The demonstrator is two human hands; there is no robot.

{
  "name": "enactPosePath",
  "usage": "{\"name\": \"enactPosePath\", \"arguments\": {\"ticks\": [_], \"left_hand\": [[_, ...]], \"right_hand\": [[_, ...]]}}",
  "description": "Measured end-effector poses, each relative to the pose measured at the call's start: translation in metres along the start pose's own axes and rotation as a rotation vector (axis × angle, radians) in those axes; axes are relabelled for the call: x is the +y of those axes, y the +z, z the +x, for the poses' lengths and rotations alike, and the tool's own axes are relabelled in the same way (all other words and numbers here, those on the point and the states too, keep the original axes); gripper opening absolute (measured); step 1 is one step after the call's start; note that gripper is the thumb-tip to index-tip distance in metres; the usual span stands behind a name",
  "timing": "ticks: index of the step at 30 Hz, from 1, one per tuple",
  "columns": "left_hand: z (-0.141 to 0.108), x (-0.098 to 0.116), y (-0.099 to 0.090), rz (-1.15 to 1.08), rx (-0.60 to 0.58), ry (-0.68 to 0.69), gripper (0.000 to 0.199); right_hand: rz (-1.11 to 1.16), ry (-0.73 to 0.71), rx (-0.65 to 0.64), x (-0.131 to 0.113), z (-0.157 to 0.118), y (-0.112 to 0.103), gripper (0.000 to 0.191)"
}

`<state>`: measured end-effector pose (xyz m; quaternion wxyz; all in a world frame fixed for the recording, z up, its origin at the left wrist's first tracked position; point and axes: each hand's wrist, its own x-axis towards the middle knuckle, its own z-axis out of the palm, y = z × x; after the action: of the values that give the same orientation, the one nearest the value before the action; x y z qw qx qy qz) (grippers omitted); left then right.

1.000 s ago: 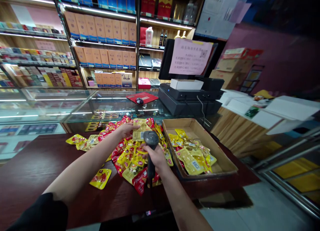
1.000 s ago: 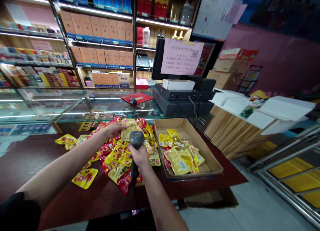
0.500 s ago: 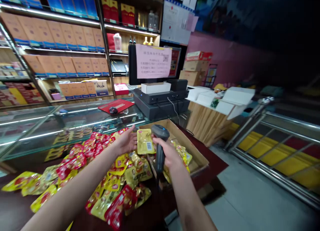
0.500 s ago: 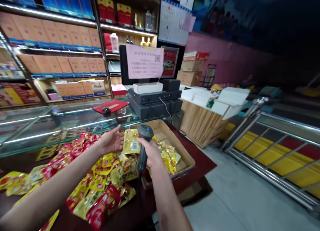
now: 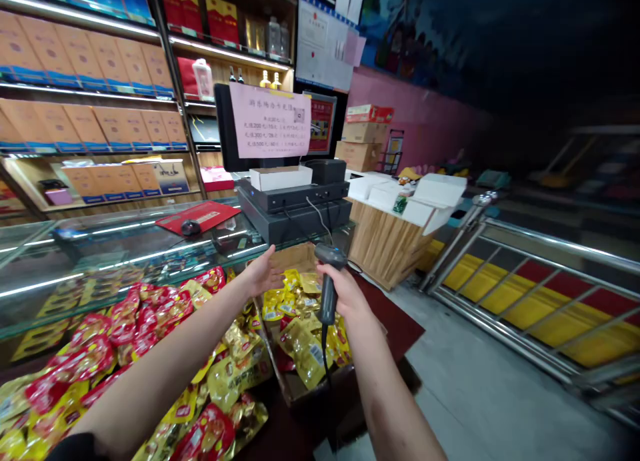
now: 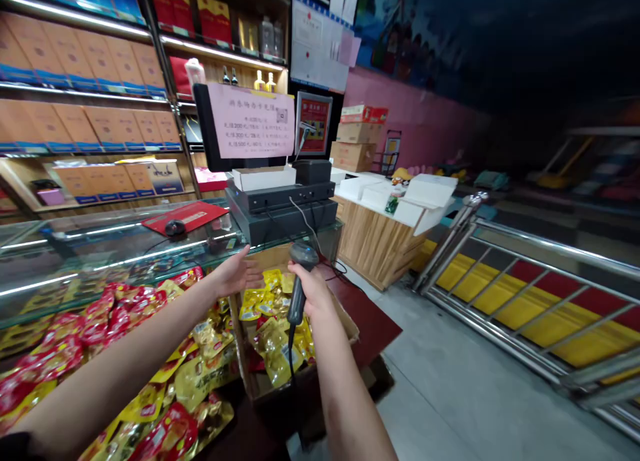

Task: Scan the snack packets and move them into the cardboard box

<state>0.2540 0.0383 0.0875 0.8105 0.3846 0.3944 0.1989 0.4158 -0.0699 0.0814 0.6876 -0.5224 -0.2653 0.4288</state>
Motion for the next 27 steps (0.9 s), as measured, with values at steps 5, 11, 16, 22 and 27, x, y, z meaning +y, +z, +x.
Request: {"name": "enactPosePath", "arguments": {"ticks": [5, 11, 16, 22, 27], "left_hand": [[-0.050, -0.005, -0.035, -0.088, 0.017, 0.081, 0.083], [-0.130, -0.017, -0.100, -0.215, 0.121, 0.185, 0.072], [-0.192, -0.038, -0.160, -0.274, 0.219, 0.279, 0.066], [-0.231, -0.085, -0.196, -0.365, 0.329, 0.394, 0.059], [-0.230, -0.128, -0.192, -0.477, 0.310, 0.398, 0.057]], "right_hand": [[0.079, 0.158, -0.135, 0.014, -0.025, 0.040, 0.024], [0.081, 0.245, -0.341, 0.041, -0.062, 0.108, 0.025], [0.055, 0.318, -0.422, 0.072, -0.098, 0.149, 0.025], [-0.012, 0.333, -0.491, 0.101, -0.133, 0.161, 0.026], [-0.070, 0.292, -0.423, 0.112, -0.140, 0.148, 0.031]]}}
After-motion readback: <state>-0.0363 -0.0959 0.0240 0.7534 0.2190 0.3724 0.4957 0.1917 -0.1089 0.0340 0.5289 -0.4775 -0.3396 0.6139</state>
